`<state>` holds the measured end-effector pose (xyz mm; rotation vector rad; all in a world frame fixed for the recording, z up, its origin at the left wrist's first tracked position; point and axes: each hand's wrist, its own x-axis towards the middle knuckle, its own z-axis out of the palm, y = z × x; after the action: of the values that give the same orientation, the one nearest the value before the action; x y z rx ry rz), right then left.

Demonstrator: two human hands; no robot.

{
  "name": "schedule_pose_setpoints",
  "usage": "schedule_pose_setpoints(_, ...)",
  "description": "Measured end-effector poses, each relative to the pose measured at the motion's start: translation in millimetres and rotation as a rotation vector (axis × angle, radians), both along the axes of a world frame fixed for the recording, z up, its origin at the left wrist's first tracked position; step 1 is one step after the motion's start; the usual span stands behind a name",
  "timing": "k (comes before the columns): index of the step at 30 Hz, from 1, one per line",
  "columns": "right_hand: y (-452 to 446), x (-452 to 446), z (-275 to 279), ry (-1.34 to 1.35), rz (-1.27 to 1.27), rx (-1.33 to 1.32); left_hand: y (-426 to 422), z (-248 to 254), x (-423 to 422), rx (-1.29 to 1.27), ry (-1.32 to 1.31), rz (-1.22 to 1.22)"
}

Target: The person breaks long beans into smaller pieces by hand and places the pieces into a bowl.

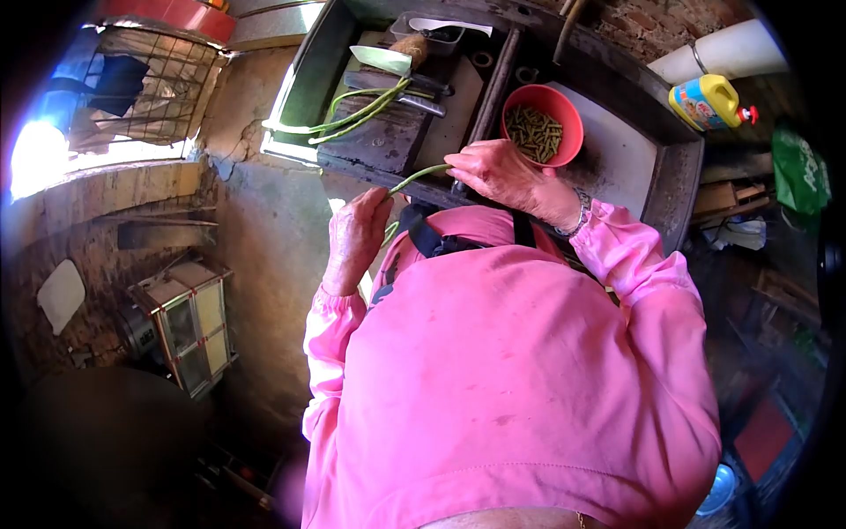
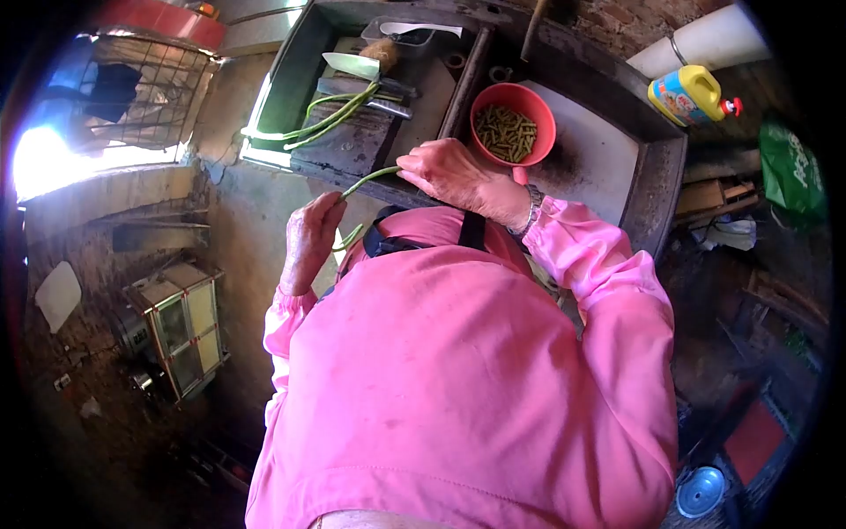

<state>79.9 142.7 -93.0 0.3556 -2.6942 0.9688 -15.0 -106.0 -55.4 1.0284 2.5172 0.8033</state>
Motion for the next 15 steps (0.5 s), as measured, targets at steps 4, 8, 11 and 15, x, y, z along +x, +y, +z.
schedule_pose_setpoints(4,-5,1,-5,0.016,-0.067,-0.029,1,1,-1,0.038,0.046,-0.012)
schedule_pose_setpoints(8,-3,3,-20,-0.008,-0.131,0.023,8,-5,3,0.029,0.079,-0.028)
schedule_pose_setpoints(11,-2,-5,-18,-0.214,-0.285,-0.028,21,-8,13,0.009,0.072,-0.031)
schedule_pose_setpoints(15,2,-15,-26,-0.487,-0.341,-1.168,30,-11,13,-0.093,0.164,-0.018)
